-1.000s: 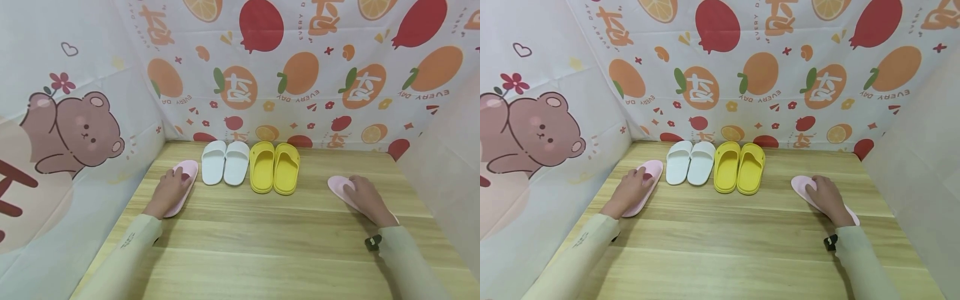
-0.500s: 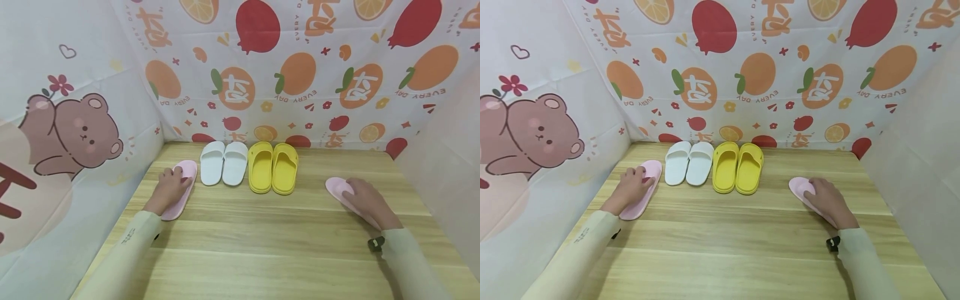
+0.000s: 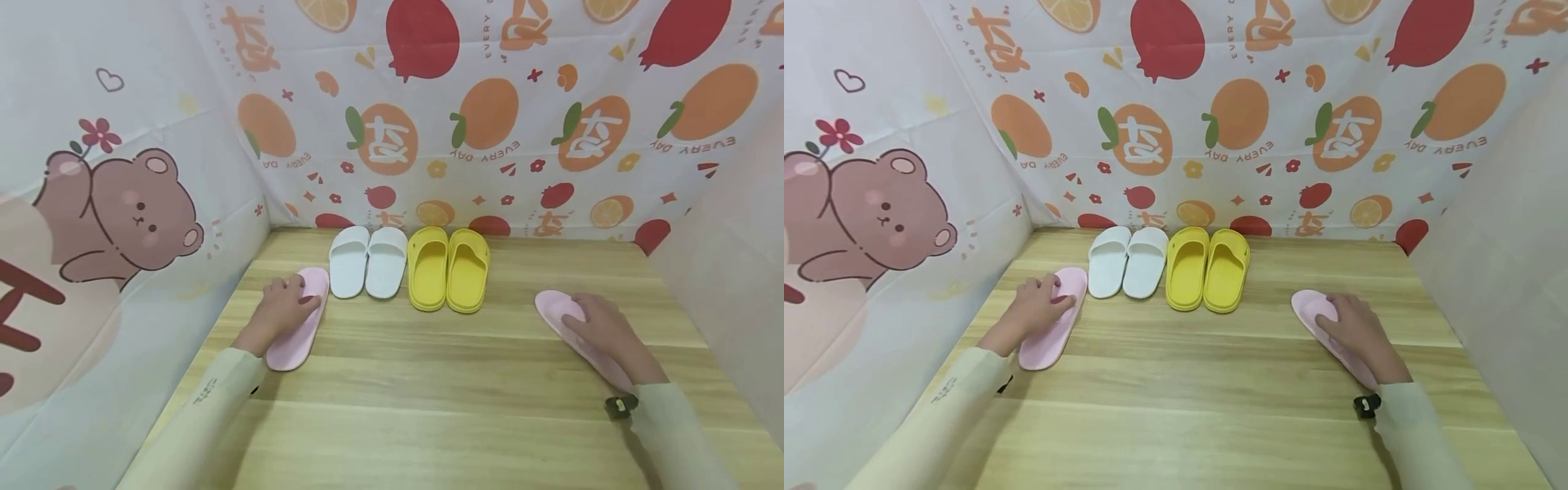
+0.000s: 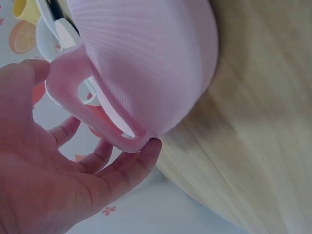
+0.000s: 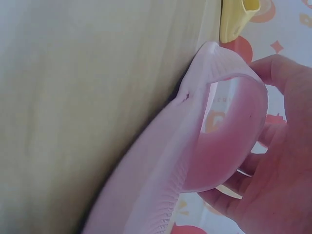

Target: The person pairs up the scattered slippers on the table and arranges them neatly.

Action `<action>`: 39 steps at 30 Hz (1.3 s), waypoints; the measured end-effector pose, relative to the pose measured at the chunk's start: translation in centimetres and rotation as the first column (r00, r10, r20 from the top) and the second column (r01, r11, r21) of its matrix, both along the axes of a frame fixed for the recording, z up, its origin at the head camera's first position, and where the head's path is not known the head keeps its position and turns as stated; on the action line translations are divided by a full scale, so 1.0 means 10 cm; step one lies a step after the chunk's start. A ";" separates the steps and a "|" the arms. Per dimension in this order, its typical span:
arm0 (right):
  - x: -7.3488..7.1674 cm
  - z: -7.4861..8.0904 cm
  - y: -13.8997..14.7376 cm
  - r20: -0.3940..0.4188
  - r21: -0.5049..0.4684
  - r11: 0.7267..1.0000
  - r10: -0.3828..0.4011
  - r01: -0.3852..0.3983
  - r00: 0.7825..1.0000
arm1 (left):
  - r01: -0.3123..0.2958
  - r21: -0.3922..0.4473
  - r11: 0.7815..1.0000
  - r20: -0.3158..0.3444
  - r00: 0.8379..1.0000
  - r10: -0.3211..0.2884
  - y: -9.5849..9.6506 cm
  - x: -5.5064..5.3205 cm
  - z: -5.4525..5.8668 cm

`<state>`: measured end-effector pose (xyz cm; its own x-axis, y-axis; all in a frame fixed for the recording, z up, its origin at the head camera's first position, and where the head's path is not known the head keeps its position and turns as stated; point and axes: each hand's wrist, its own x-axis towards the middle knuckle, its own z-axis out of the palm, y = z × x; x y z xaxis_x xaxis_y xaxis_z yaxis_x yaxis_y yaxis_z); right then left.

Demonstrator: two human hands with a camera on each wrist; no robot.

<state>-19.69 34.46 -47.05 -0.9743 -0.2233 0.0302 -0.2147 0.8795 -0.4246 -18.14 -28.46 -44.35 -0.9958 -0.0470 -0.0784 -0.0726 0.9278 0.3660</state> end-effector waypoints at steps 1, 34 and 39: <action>0.00 -0.01 0.01 -0.009 -0.006 1.000 -0.005 0.005 1.000 | 0.003 0.002 1.000 -0.004 1.000 -0.003 0.01 0.01 0.00; 0.49 0.07 -0.21 0.016 0.018 1.000 -0.005 0.005 1.000 | 0.014 -0.091 0.996 -0.182 0.983 -0.031 0.71 0.88 0.01; 0.51 0.06 -0.23 0.024 0.023 1.000 -0.015 0.014 1.000 | 0.015 -0.074 0.997 -0.158 0.987 -0.026 0.74 0.92 0.02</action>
<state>-14.57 32.20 -46.40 -0.9778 -0.2096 0.0016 -0.1919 0.8922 -0.4089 -8.93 -21.01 -44.12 -0.9961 -0.0264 0.0836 0.0002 0.9528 0.3035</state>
